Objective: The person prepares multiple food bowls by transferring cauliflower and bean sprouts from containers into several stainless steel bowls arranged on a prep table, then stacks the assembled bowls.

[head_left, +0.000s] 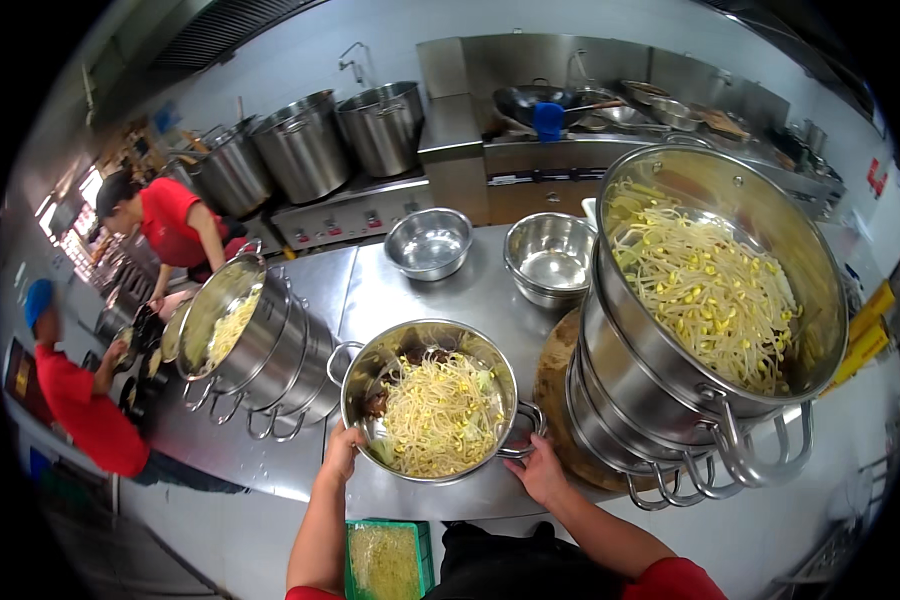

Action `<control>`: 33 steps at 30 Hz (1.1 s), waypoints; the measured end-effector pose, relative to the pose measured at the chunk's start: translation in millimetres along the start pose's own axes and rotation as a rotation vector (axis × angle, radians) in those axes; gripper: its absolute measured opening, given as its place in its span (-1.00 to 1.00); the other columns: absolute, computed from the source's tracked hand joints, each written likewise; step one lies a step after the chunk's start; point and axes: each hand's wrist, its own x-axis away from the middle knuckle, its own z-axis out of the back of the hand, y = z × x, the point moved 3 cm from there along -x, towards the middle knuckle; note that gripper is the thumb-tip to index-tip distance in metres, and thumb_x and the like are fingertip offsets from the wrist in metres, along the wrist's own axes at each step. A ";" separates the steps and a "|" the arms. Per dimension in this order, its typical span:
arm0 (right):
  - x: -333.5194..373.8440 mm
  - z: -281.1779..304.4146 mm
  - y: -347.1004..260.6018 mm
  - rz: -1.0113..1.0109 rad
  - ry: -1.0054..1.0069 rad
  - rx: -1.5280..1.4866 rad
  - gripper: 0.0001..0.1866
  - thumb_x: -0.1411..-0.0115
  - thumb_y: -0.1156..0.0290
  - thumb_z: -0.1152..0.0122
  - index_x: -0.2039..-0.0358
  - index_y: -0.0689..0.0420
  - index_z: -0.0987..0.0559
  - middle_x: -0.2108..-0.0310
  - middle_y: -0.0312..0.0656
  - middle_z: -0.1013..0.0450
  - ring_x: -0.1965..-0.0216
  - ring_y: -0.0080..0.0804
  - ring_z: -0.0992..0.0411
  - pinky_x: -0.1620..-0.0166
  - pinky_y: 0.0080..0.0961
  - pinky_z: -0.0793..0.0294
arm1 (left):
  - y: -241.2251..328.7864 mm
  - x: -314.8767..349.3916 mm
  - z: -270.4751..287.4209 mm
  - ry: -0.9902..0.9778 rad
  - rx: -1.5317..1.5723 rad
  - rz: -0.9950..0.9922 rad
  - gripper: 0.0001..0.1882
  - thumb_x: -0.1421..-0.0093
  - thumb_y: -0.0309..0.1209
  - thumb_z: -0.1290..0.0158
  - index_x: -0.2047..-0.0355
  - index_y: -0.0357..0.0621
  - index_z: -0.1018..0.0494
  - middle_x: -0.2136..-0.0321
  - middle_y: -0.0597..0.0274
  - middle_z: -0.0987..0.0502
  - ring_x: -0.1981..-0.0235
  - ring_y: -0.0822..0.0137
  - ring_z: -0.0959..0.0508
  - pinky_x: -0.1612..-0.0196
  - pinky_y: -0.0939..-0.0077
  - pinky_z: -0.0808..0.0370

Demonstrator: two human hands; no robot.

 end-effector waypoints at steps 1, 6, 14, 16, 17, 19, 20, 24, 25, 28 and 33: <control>2.4 9.4 2.3 -0.025 0.031 0.023 -0.72 -0.15 0.18 -0.03 0.20 0.05 -0.35 0.18 -0.21 -0.37 0.11 -0.32 -0.35 0.07 -0.19 -0.38 | -11.2 12.6 1.7 0.017 0.036 -0.021 -0.56 0.21 -0.50 0.10 0.20 -0.22 -0.34 0.48 0.35 -0.39 0.48 0.46 -0.35 0.43 0.62 -0.28; 64.7 35.6 24.1 -0.145 -0.005 0.100 -0.81 -0.11 0.34 -0.08 0.28 0.06 -0.34 0.30 -0.21 -0.38 0.17 -0.34 -0.37 0.11 -0.21 -0.41 | -43.5 91.6 15.5 0.032 0.138 -0.030 -0.61 0.17 -0.49 0.04 0.23 -0.22 -0.36 0.43 0.26 -0.44 0.40 0.36 -0.43 0.29 0.53 -0.35; 77.2 63.9 30.2 -0.050 -0.022 0.503 -0.38 0.06 0.31 -0.28 -0.01 0.20 -0.27 0.29 -0.22 -0.40 0.24 -0.51 -0.38 0.23 -0.46 -0.35 | -34.1 74.0 27.0 -0.196 0.265 0.059 -0.18 -0.09 0.19 0.11 -0.14 -0.23 -0.15 -0.09 0.02 -0.29 -0.06 0.10 -0.35 -0.10 0.24 -0.29; 68.8 52.6 18.1 0.050 0.125 0.580 -0.29 0.07 0.31 -0.27 -0.09 0.27 -0.23 0.26 -0.14 -0.39 0.25 -0.48 -0.36 0.25 -0.50 -0.35 | -29.9 48.2 41.1 -0.107 0.260 0.168 -0.08 -0.02 0.24 0.02 -0.18 -0.17 -0.04 -0.08 0.08 -0.25 -0.10 0.08 -0.27 -0.13 0.12 -0.22; 68.9 41.6 16.0 0.049 0.113 0.662 -0.29 0.06 0.36 -0.21 -0.12 0.29 -0.22 0.26 -0.08 -0.40 0.31 -0.43 -0.37 0.28 -0.53 -0.35 | -33.7 34.0 65.5 -0.026 0.240 0.150 -0.12 -0.01 0.23 0.00 -0.15 -0.13 -0.08 -0.07 0.08 -0.25 -0.10 0.07 -0.25 -0.11 0.11 -0.23; 66.9 36.0 13.2 0.020 0.135 0.602 -0.30 0.06 0.40 -0.15 -0.13 0.29 -0.21 0.31 -0.11 -0.40 0.36 -0.46 -0.37 0.32 -0.55 -0.35 | -33.7 0.7 75.2 0.049 0.197 0.125 -0.19 0.01 0.23 -0.03 -0.08 -0.07 -0.16 -0.07 0.08 -0.22 -0.10 0.06 -0.22 -0.07 0.13 -0.26; 66.5 36.8 10.9 0.007 0.145 0.576 -0.31 0.06 0.41 -0.13 -0.13 0.29 -0.21 0.34 -0.12 -0.41 0.39 -0.47 -0.36 0.35 -0.56 -0.34 | -26.8 -7.6 66.0 0.064 0.175 0.116 -0.22 0.02 0.22 -0.04 -0.04 -0.06 -0.20 -0.08 0.08 -0.19 -0.11 0.05 -0.20 -0.04 0.16 -0.28; 65.3 43.2 21.7 0.023 0.106 0.642 -0.32 0.06 0.45 -0.05 -0.14 0.30 -0.20 0.51 -0.22 -0.38 0.55 -0.52 -0.30 0.52 -0.53 -0.26 | -4.7 -25.2 35.7 -0.245 0.085 0.062 -0.34 -0.03 0.00 0.04 -0.03 -0.22 -0.27 0.07 -0.06 -0.42 0.06 0.01 -0.42 0.00 0.14 -0.35; 71.5 44.5 28.1 0.030 0.115 0.721 -0.30 0.06 0.44 -0.05 -0.16 0.28 -0.19 0.51 -0.22 -0.39 0.57 -0.49 -0.31 0.53 -0.51 -0.27 | -7.3 -32.2 38.6 -0.268 0.045 0.026 -0.37 -0.02 -0.03 0.10 0.01 -0.27 -0.31 0.06 -0.05 -0.42 0.08 0.03 -0.43 0.00 0.15 -0.35; 109.0 50.7 42.4 0.005 0.148 0.728 -0.29 0.11 0.45 -0.07 -0.16 0.15 -0.23 0.58 -0.28 -0.36 0.59 -0.53 -0.28 0.53 -0.56 -0.26 | -20.9 -38.9 39.0 -0.327 0.089 0.143 -0.40 -0.01 -0.15 0.10 -0.03 -0.25 -0.29 0.09 -0.02 -0.41 0.10 0.09 -0.40 0.05 0.26 -0.29; 169.4 106.7 80.7 0.142 0.064 1.006 -0.73 0.00 0.38 -0.04 0.28 0.16 -0.56 -0.10 0.05 -0.22 0.22 -0.13 -0.44 0.20 -0.34 -0.46 | -41.1 5.1 16.1 -0.173 0.045 0.272 -0.52 -0.02 -0.30 0.05 0.02 -0.19 -0.33 0.23 0.16 -0.44 0.31 0.32 -0.41 0.36 0.54 -0.25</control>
